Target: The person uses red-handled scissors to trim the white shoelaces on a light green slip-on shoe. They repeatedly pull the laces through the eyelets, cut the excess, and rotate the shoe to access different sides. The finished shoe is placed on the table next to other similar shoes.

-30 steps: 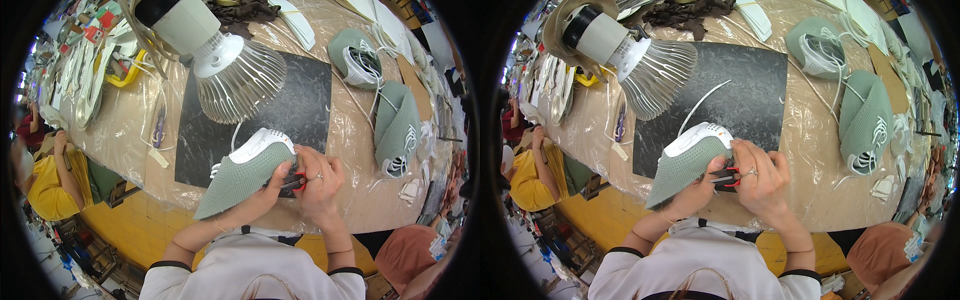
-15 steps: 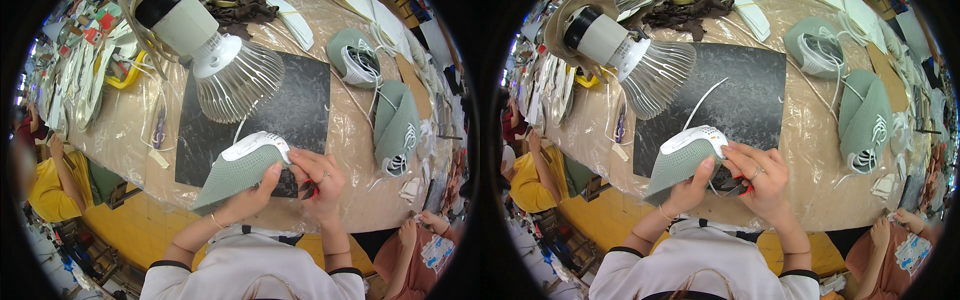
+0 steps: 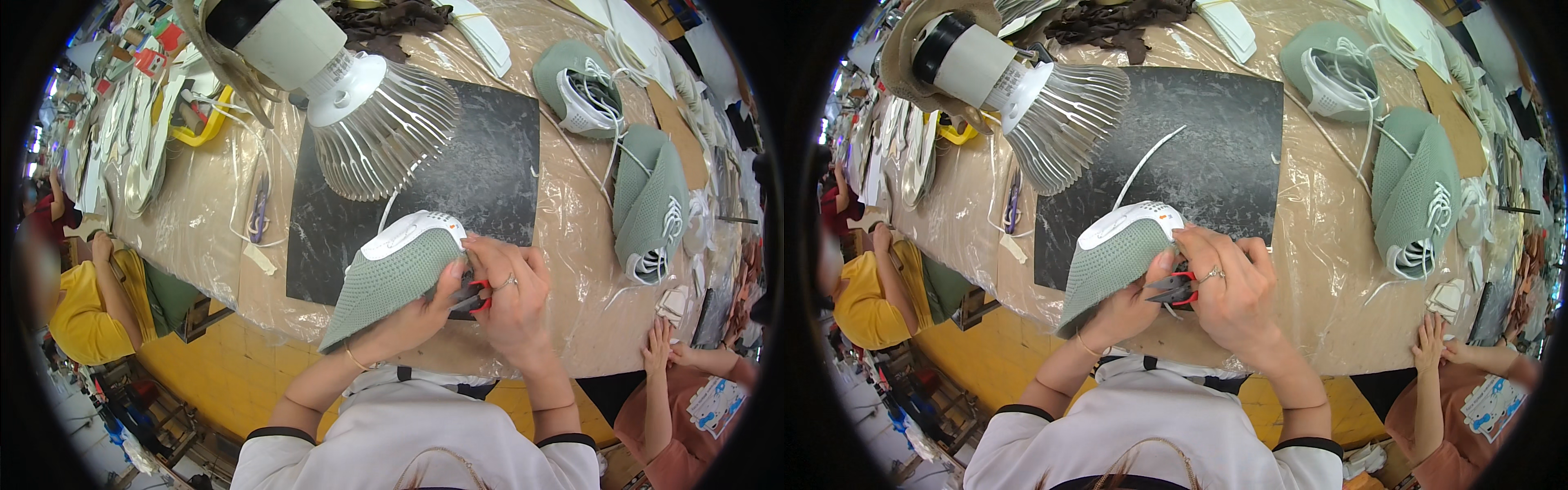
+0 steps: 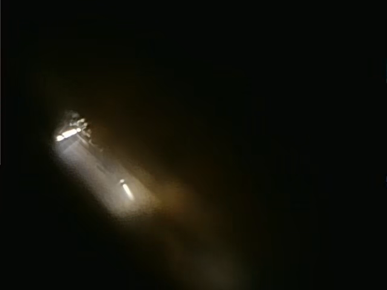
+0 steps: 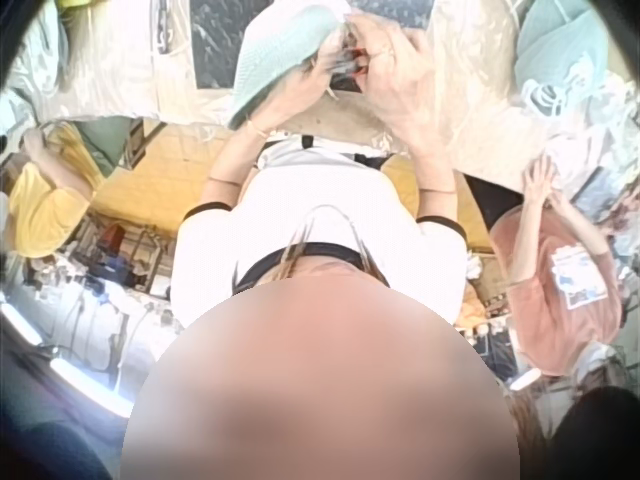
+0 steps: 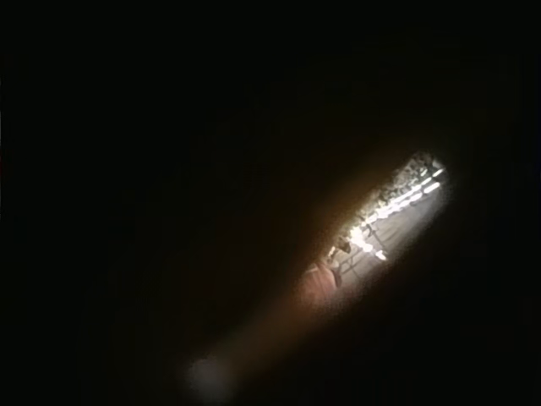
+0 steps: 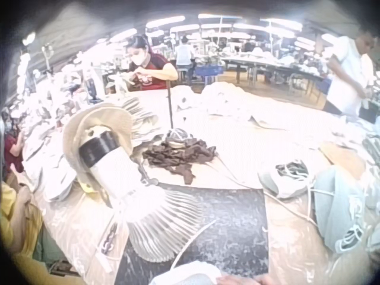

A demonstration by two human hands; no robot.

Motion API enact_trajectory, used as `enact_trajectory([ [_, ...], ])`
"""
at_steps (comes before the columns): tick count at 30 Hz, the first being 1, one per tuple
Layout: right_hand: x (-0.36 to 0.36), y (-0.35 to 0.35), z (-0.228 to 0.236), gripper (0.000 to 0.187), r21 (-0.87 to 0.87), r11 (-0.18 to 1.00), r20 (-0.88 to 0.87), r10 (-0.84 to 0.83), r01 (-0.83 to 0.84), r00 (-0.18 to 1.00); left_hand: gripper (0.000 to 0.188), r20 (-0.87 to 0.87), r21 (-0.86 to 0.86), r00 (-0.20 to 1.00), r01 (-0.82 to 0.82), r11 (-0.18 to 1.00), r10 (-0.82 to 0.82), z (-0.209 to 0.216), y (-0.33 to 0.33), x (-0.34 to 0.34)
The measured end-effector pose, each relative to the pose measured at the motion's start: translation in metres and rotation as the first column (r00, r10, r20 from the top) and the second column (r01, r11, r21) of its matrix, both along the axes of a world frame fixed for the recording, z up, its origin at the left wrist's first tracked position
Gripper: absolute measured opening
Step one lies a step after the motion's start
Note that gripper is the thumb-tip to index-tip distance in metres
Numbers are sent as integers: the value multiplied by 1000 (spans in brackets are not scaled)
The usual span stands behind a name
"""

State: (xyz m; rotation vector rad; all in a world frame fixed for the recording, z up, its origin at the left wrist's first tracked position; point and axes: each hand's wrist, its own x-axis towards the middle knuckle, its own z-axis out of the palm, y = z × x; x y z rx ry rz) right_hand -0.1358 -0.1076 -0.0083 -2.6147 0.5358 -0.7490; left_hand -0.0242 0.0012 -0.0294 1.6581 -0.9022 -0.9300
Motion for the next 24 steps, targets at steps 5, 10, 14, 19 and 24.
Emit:
enact_trajectory([
  [5,7,-2,-1,40,110,994,36,-22,18,999,30,-188,85,982,-2,996,18,-1,-1,8],
  [10,9,-19,5,26,583,803,188,12,-121,982,25,-678,-174,731,-263,949,78,-2,-4,12],
  [14,11,-17,4,31,460,872,235,63,-168,970,23,-718,-203,696,-251,947,31,-6,0,16],
  [19,12,-13,-3,32,423,896,232,37,-135,972,24,-813,-212,583,-308,927,8,-6,-4,15],
  [24,6,-12,-3,34,221,973,232,16,-69,973,18,-685,-115,727,-181,977,54,15,3,11],
])
